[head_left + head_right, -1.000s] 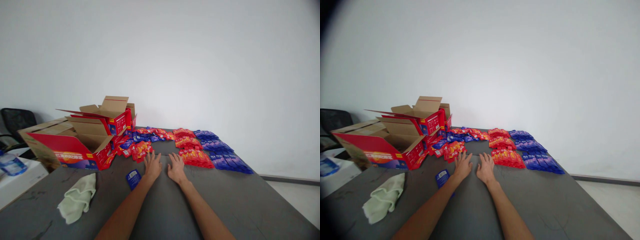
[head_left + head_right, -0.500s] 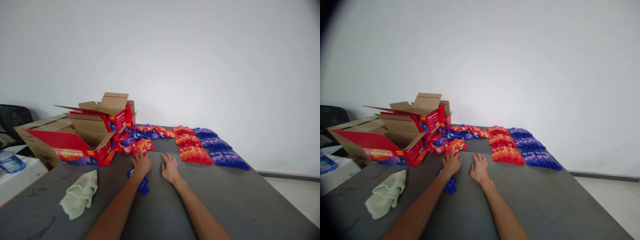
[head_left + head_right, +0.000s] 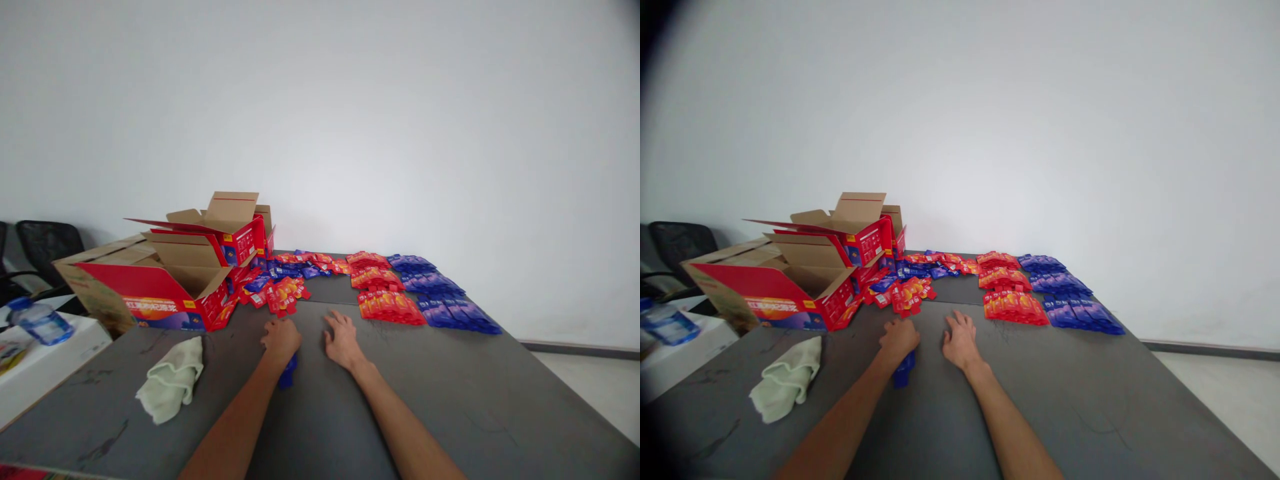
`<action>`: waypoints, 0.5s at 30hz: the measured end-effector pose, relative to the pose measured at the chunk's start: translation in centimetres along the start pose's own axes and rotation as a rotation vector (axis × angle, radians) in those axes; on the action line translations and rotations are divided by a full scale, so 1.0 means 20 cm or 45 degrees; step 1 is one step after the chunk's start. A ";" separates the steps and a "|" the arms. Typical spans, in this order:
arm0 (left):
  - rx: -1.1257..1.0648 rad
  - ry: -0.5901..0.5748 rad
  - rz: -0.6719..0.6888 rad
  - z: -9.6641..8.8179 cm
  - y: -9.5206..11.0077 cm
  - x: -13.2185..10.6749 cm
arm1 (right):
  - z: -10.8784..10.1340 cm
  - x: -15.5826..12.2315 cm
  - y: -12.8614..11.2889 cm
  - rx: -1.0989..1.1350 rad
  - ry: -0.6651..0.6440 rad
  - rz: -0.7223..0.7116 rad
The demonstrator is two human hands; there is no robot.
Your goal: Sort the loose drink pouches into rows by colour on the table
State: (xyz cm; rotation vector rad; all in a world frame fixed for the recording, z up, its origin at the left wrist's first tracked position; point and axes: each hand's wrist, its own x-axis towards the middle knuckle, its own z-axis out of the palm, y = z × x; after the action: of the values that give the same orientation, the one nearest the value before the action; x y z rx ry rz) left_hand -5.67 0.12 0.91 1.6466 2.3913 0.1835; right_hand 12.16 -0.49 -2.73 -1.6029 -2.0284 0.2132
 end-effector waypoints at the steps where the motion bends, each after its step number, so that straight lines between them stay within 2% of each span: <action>1: -0.013 0.014 0.033 0.01 0.02 0.00 | -0.01 -0.01 0.01 0.005 -0.007 0.002; 4: -0.091 0.124 0.230 0.08 0.09 0.01 | -0.05 -0.02 0.06 0.013 0.011 0.012; 7: -0.447 0.168 0.388 0.15 0.15 0.05 | -0.08 -0.03 0.11 0.044 0.058 0.008; 9: -0.695 0.109 0.403 0.18 0.17 0.07 | -0.10 -0.04 0.13 0.088 0.081 0.003; 12: -0.887 0.037 0.399 0.22 0.18 0.10 | -0.10 -0.05 0.15 0.189 0.103 0.015; 15: -1.312 -0.059 0.342 0.25 0.17 0.11 | -0.10 -0.05 0.14 0.315 0.078 0.054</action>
State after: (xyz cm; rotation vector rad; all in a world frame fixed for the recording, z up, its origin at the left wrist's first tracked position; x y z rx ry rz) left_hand -2.00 3.23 -3.28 1.3580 1.5224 1.1649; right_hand 15.63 -1.02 -2.53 -1.4801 -1.8434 0.4092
